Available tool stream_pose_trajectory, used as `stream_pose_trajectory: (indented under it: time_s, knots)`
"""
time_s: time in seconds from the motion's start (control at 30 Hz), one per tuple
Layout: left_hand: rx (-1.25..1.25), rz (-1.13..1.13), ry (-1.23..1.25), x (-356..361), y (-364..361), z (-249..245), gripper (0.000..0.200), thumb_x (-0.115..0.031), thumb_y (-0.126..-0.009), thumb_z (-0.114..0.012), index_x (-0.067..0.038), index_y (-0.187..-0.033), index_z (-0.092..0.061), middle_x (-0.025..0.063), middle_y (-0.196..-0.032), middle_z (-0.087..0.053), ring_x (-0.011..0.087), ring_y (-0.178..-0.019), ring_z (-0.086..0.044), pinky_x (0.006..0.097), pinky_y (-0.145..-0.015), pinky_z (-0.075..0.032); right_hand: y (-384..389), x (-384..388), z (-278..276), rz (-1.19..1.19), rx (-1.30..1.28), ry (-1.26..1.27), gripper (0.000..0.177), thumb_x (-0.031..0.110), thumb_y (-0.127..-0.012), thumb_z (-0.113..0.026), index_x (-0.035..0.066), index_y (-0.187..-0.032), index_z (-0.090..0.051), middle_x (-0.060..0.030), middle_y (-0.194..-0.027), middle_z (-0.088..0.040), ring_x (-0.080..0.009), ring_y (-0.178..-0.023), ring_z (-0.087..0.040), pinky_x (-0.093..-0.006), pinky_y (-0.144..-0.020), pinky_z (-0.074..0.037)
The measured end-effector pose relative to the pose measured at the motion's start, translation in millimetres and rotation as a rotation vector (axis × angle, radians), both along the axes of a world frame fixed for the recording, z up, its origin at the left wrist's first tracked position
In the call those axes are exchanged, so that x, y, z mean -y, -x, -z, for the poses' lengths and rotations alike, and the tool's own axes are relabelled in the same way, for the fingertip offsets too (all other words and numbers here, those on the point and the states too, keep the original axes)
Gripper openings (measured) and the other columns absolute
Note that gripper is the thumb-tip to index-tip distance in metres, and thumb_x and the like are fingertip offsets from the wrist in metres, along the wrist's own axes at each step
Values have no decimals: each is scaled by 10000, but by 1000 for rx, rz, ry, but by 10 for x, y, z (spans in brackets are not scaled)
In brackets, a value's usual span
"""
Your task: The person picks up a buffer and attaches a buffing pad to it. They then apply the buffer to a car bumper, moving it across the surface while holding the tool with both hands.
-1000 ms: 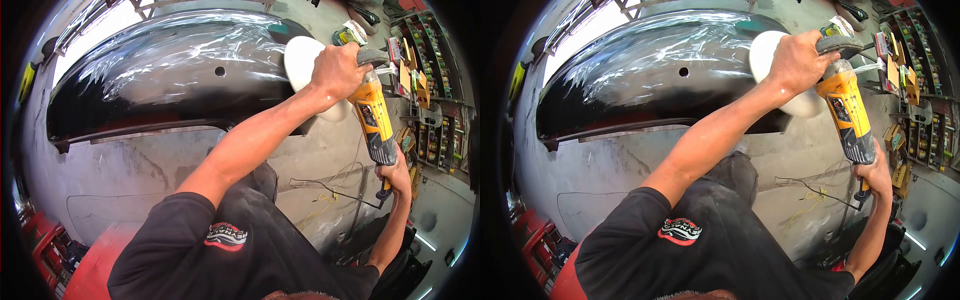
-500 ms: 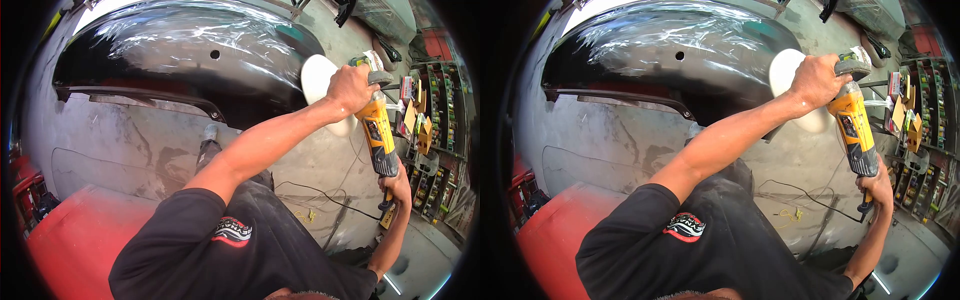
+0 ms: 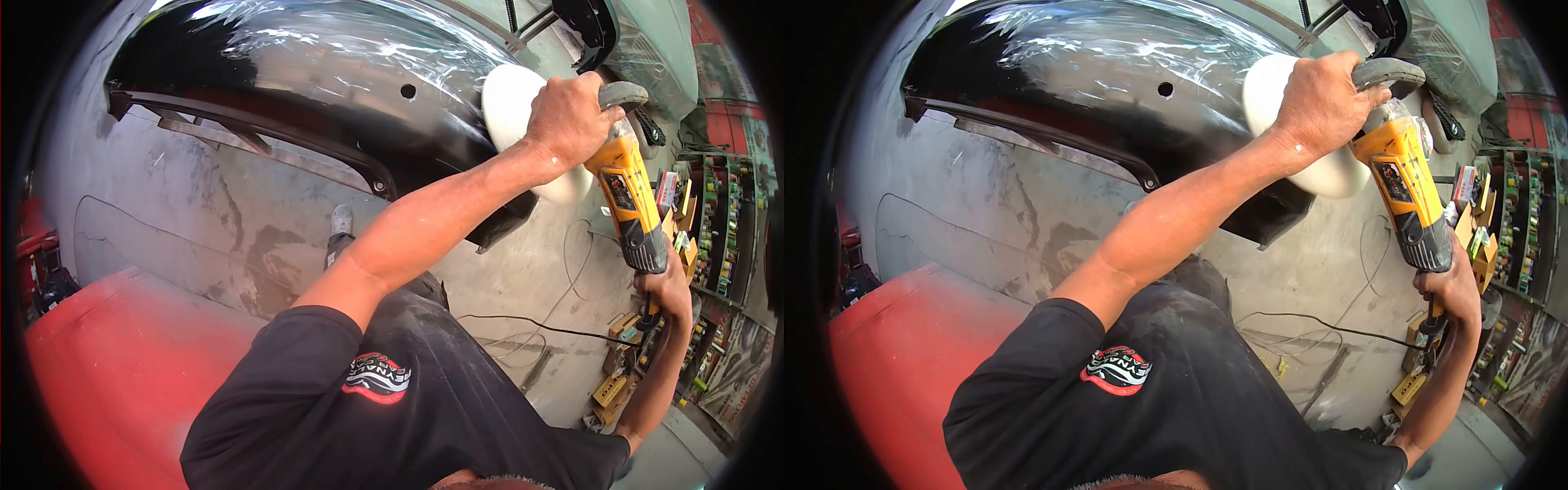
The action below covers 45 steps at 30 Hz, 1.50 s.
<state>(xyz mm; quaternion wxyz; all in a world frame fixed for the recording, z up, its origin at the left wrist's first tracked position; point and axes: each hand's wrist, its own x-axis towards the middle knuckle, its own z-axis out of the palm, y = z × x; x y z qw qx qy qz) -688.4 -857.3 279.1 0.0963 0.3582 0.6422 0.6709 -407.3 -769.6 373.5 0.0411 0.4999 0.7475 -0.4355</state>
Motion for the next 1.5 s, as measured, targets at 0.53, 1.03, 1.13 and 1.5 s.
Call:
stream_pose_trajectory:
  time_s: [0.53, 1.03, 1.13, 1.5]
  knots:
    - [-182, -220, -125, 802, 232, -451, 307, -273, -864, -800, -2, -759, -703, 186, -623, -638, 382, -624, -674, 450, -601, -531, 363, 212, -309, -250, -29, -88, 733, 66, -609, -687, 0, -1326, -553, 9, -916, -589, -103, -751, -531, -242, -692, -448]
    - [-50, -32, 38, 95, 16, -102, 315, -284, -802, -861, -9, -837, -710, 185, -709, -706, 323, -694, -741, 384, -632, -575, 24, -40, 57, -24, -19, 36, 716, 51, -571, -696, 27, -1271, -549, 1, -796, -549, -112, -575, -520, -280, -499, -430]
    - [-14, 15, 42, -129, -120, 25, 319, -292, -808, -848, -8, -859, -712, 192, -718, -705, 357, -709, -732, 420, -643, -571, -178, -135, 185, 19, -28, 51, 722, 28, -561, -675, 8, -1271, -541, -10, -793, -540, -121, -569, -529, -280, -480, -423]
    - [44, 129, 135, -587, -455, 324, 348, -314, -806, -841, 1, -871, -708, 214, -764, -717, 396, -772, -734, 448, -708, -585, -548, -278, 352, 117, -21, 100, 709, 40, -592, -666, 15, -1283, -507, -33, -742, -550, -132, -527, -533, -289, -450, -433]
